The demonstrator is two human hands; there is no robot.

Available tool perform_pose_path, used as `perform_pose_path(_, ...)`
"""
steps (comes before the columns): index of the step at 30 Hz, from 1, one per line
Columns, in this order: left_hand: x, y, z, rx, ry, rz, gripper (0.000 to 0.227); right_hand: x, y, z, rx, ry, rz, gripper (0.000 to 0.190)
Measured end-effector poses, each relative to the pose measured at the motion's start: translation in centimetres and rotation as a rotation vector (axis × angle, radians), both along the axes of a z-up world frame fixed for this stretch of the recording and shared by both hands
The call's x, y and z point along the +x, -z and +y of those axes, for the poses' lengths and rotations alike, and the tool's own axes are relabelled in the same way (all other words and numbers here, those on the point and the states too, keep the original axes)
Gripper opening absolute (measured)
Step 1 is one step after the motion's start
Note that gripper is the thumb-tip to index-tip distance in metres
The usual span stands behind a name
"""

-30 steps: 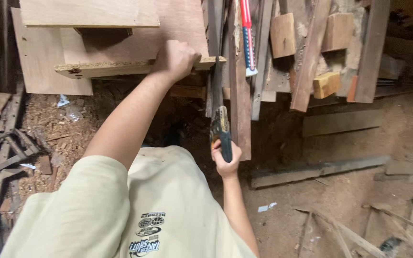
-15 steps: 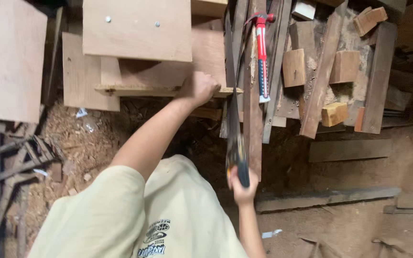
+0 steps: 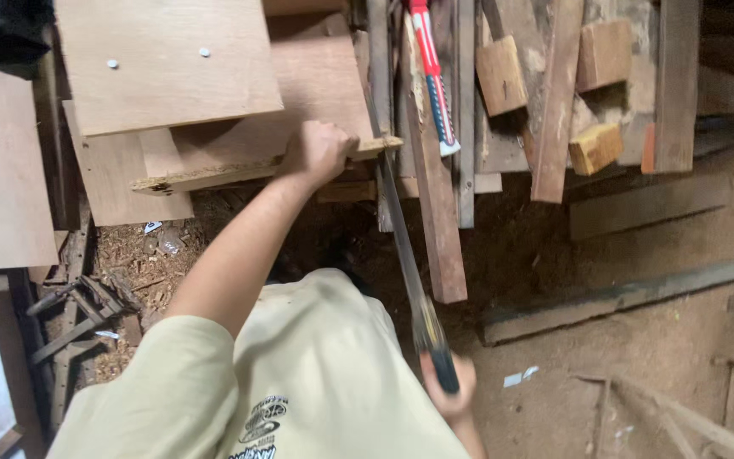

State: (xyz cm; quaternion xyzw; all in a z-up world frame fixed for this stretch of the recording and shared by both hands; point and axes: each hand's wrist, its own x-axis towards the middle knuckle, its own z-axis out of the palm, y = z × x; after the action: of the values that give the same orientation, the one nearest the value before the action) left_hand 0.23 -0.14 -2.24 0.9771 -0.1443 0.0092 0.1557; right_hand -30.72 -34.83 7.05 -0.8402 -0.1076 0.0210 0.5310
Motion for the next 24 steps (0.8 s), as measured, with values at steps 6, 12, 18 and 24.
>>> perform_pose_path(6,-0.5,-0.4,0.0,0.275,0.033,-0.006,0.03,10.5,4.1,7.6,0.109,0.077,0.145,0.006)
perform_pose_path(12,-0.6,-2.0,0.0,0.218,0.023,-0.061,0.033,0.1,0.9,0.9,-0.142,0.024,-0.005,0.007)
perform_pose_path(18,-0.1,-3.5,-0.6,0.218,0.051,0.077,0.031,-0.9,-2.4,-0.1,-0.195,0.064,0.073,0.009)
perform_pose_path(24,-1.1,-2.9,-0.2,0.293,0.024,0.041,0.018,9.8,4.6,7.3,0.076,0.035,-0.018,0.003)
